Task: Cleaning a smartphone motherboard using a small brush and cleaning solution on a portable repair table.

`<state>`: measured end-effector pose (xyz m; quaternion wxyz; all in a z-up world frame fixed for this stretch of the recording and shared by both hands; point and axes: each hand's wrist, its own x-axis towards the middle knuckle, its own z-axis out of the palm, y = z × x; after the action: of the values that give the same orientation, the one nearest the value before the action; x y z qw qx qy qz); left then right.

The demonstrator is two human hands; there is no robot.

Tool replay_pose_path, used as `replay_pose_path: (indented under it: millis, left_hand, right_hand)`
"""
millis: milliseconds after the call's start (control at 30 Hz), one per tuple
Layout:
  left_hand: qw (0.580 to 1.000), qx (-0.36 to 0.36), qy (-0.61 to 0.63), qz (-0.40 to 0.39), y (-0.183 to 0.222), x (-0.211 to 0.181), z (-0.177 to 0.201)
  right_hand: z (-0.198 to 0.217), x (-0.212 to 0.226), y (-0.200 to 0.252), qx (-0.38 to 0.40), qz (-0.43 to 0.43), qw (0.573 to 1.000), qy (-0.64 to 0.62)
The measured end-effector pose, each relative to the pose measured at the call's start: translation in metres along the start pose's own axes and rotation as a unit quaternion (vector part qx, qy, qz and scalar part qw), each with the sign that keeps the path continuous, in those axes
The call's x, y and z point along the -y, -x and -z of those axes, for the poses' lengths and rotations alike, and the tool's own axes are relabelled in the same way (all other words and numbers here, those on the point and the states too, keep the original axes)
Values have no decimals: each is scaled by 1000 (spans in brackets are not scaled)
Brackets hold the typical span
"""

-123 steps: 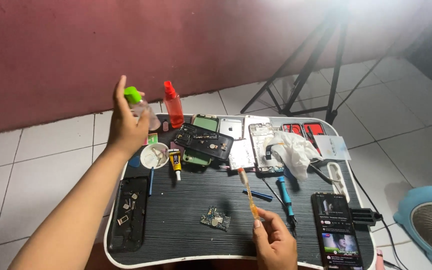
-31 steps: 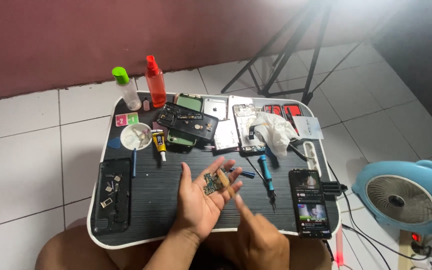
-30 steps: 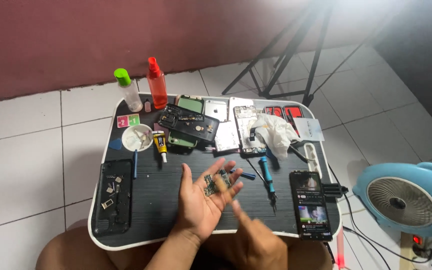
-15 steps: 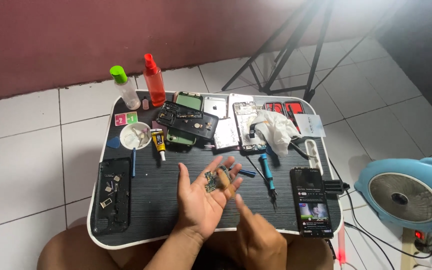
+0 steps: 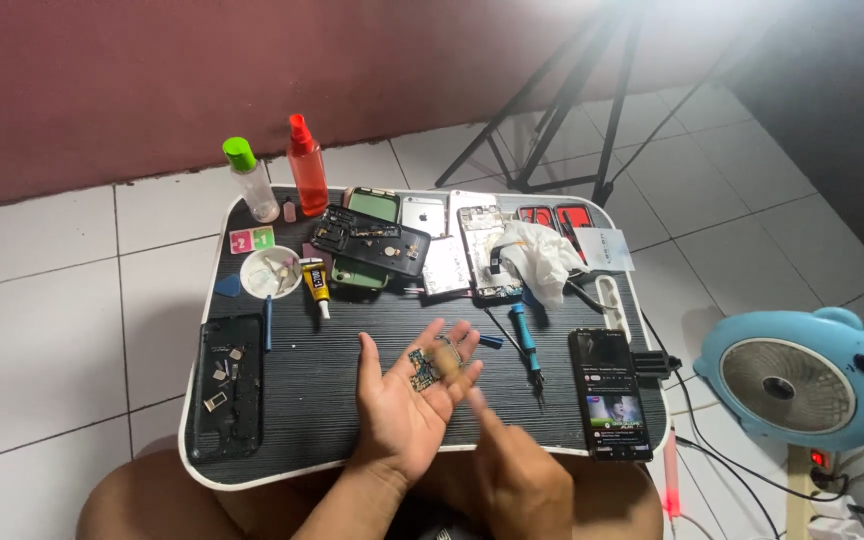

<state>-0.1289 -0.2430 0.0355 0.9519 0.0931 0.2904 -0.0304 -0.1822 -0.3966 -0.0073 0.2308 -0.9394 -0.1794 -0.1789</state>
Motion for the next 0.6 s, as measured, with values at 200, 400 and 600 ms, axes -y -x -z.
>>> replay_pose_path:
  millis: [200, 400, 600]
  left_hand:
    - [1000, -24, -11, -9, 0, 1, -11]
    - [999, -46, -1, -22, -5, 0, -19]
    - [999, -33, 9, -28, -10, 3, -6]
  right_hand:
    - [-17, -15, 10, 29, 11, 999, -29]
    - [-20, -14, 7, -16, -2, 999, -31]
    - [-19, -24, 10, -3, -23, 1000, -20]
